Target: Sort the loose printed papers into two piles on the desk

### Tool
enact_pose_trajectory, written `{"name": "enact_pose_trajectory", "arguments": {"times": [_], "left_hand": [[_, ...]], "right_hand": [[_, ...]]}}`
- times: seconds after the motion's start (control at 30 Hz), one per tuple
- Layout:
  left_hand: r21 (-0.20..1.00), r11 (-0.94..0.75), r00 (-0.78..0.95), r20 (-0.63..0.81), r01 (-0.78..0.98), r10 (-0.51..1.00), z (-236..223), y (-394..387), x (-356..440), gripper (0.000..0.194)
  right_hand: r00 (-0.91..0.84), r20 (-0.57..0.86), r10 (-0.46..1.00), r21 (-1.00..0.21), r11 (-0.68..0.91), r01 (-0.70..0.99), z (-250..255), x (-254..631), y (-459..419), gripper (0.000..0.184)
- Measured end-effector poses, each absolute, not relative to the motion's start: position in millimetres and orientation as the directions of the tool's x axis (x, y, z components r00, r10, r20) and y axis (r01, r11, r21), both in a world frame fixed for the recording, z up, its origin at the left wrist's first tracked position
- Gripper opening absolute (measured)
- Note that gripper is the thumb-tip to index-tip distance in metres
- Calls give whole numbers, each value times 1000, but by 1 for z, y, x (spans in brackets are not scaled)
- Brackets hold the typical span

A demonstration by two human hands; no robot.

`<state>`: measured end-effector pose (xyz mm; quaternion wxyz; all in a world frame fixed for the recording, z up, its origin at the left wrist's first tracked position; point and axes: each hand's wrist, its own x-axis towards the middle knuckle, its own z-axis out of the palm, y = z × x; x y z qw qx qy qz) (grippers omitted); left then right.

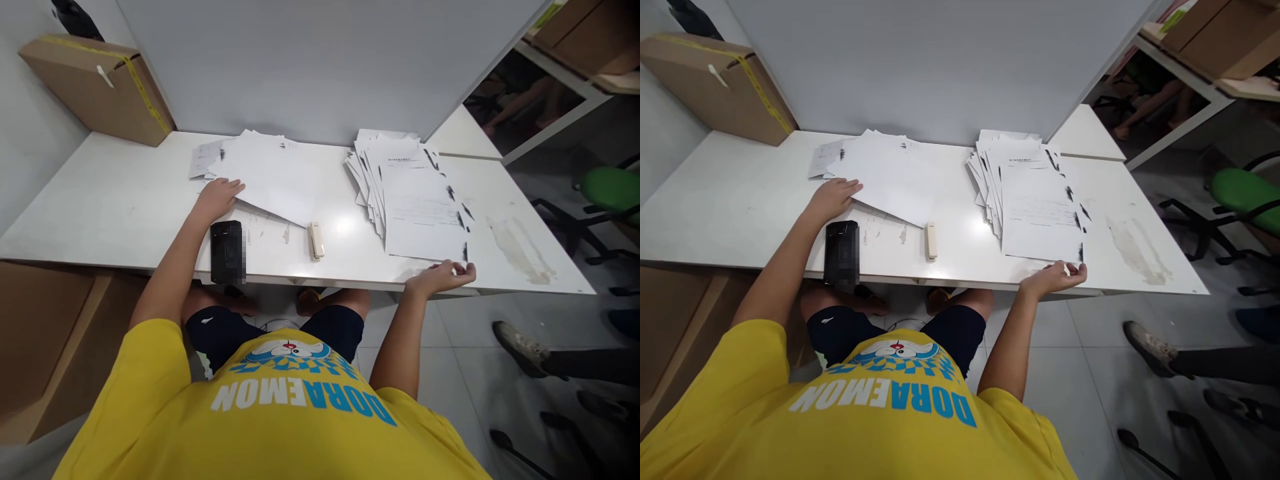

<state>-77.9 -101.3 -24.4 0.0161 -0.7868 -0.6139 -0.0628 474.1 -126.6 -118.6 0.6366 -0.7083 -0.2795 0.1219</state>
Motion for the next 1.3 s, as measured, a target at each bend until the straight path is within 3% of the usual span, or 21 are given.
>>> {"name": "enact_pose_trajectory", "arguments": {"times": [0.1,0.3,0.47,0.63,0.77,0.9,1.17,1.3], "left_hand": [[37,-237,230,137,971,964,-23,-112,-82,49],[-14,-303,302,107,953,947,-18,-129,-88,41],[43,-168,155,213,985,965,-9,-136,-86,43],[212,28,-118,423,977,899,11,-139,-78,41],[452,77,-330,515,889,791,32,-144,-70,37],[652,-2,-428,501,758,752,41,-144,-66,36],[815,-22,-522,392,579,758,20,-119,-66,49],[931,-130,-642,332,341,691,31,-120,-58,36]], "right_hand": [[894,147,423,-986,-9,166,-122,473,-124,34],[893,144,426,-986,-15,167,-118,468,-122,32],[895,154,419,-987,15,163,-116,466,-123,29],[894,158,419,-986,12,168,-116,466,-122,21],[893,160,421,-986,34,161,-114,465,-122,23],[886,168,431,-984,29,173,-113,464,-122,20],[880,154,448,-986,16,164,-111,464,-122,17],[883,185,432,-983,71,171,-102,455,-127,21]]}}
